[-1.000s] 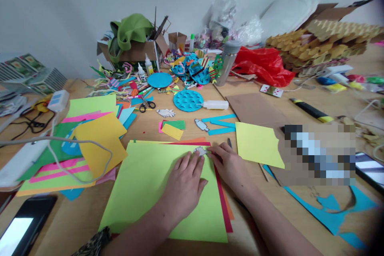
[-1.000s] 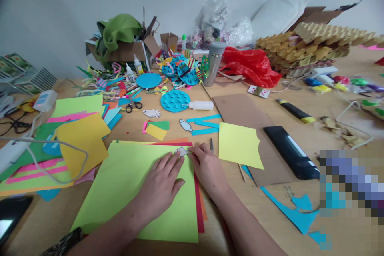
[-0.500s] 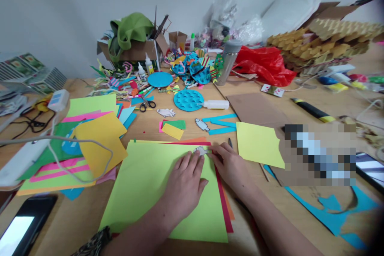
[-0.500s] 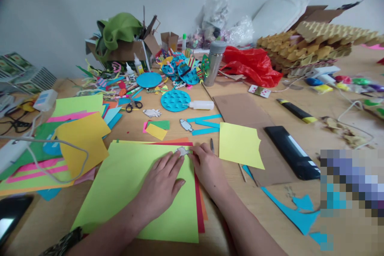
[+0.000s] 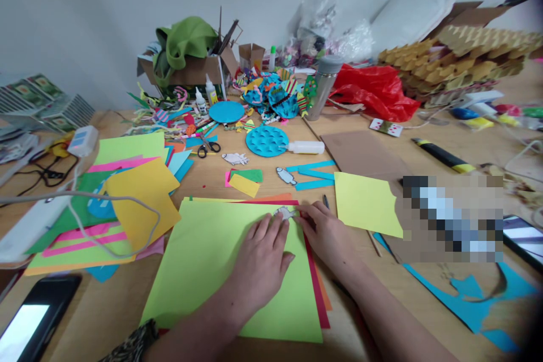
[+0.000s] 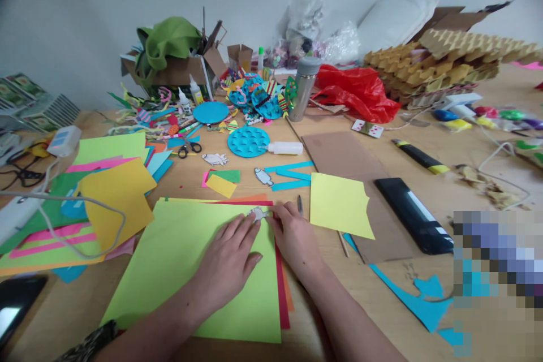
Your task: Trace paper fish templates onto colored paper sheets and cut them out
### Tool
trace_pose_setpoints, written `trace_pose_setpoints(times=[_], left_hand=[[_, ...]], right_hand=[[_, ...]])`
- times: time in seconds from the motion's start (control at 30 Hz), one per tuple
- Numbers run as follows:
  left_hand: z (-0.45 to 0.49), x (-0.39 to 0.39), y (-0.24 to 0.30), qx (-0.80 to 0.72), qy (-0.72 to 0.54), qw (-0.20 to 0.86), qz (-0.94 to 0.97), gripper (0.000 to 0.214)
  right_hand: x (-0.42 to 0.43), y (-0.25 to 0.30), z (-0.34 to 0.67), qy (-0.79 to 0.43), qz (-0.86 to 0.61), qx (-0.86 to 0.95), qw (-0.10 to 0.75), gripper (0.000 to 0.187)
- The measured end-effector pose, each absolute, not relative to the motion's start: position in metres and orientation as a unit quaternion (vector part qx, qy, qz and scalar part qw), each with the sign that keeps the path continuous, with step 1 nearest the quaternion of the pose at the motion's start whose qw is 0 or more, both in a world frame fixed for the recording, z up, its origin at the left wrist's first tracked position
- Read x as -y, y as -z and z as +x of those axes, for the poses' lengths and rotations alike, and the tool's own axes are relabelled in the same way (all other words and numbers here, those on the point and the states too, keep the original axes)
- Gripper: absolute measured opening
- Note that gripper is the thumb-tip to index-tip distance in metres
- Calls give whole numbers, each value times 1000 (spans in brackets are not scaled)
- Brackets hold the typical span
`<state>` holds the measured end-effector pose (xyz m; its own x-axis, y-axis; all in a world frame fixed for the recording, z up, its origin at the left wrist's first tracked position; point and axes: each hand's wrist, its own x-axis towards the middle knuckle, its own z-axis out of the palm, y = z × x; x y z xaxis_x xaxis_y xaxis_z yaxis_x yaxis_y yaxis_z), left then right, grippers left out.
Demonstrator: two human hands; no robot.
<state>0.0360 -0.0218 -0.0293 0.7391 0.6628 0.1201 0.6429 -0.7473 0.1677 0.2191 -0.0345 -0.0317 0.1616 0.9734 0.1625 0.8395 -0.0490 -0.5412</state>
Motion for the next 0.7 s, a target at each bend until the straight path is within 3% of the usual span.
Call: trace_pose_setpoints(times=[0.47,0.7], left_hand=[[35,21,28,-346,-76,47,934,53],[35,22,27,-343,-82,58,934,52]], right_hand=[[35,26,218,-146,-706,634,278,29],[36,26,219,-135,-708,642,261,24]])
